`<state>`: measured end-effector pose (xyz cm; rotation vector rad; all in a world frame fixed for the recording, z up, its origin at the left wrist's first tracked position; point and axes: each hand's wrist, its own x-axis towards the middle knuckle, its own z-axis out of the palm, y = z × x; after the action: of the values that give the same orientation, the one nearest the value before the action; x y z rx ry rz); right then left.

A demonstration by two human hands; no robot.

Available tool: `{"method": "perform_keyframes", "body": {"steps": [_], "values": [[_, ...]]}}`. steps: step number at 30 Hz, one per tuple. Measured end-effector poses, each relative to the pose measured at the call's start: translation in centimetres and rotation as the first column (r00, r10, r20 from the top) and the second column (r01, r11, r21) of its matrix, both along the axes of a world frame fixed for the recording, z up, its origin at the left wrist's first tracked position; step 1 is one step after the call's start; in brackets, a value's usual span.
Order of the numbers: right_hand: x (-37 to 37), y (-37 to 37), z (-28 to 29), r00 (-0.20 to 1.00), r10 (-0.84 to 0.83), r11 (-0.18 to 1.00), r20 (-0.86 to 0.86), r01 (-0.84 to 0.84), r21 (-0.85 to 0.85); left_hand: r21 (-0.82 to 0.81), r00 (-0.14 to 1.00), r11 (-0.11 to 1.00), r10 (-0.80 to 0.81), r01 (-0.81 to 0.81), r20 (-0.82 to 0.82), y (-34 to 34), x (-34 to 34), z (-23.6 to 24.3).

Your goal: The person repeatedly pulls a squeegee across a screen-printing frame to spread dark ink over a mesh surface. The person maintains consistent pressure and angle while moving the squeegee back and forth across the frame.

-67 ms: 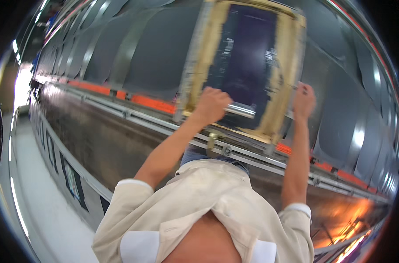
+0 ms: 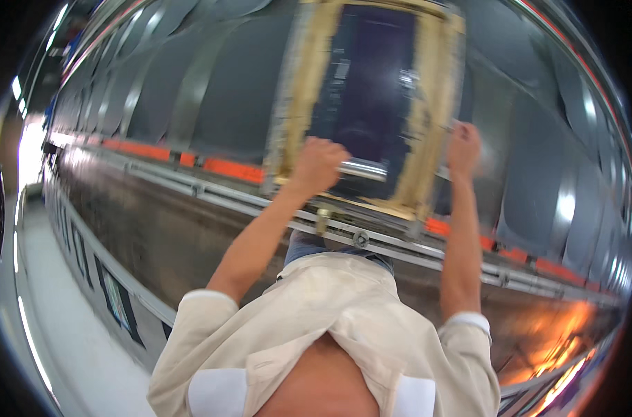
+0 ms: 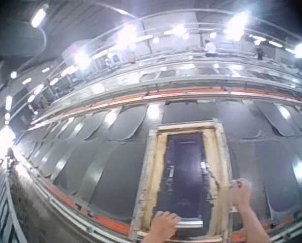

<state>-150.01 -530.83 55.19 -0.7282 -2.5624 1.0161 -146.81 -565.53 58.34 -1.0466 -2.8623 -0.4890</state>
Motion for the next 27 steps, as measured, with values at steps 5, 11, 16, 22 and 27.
{"method": "perform_keyframes", "body": {"steps": [5, 11, 16, 22, 27], "values": [[-2.9, -17.5, -3.4, 0.974, -0.056, 0.984, -0.219, 0.017, -0.177, 0.055, 1.000, 0.998, -0.012, 0.012, 0.001, -16.3, -3.3, 0.7], [-4.9, -25.8, -6.1, 0.979, -0.102, 0.888, -0.174, 0.011, -0.460, -0.065, 0.996, 0.996, -0.065, 0.069, 0.068, -23.5, -5.6, -0.6], [-4.5, -24.5, -4.2, 0.979, -0.118, 0.920, -0.167, 0.045, -0.390, -0.009, 0.995, 0.996, -0.089, 0.090, 0.041, -23.3, -3.0, 1.9], [-5.3, -24.5, -6.6, 0.984, -0.141, 0.974, -0.105, 0.119, -0.192, 0.027, 0.987, 0.986, -0.163, 0.162, 0.002, -25.8, 1.1, -1.0], [-4.5, -23.5, -6.0, 0.996, -0.089, 0.990, -0.032, 0.085, -0.111, 0.036, 0.988, 0.989, -0.143, 0.145, -0.049, -24.8, -0.5, -0.8]]}}
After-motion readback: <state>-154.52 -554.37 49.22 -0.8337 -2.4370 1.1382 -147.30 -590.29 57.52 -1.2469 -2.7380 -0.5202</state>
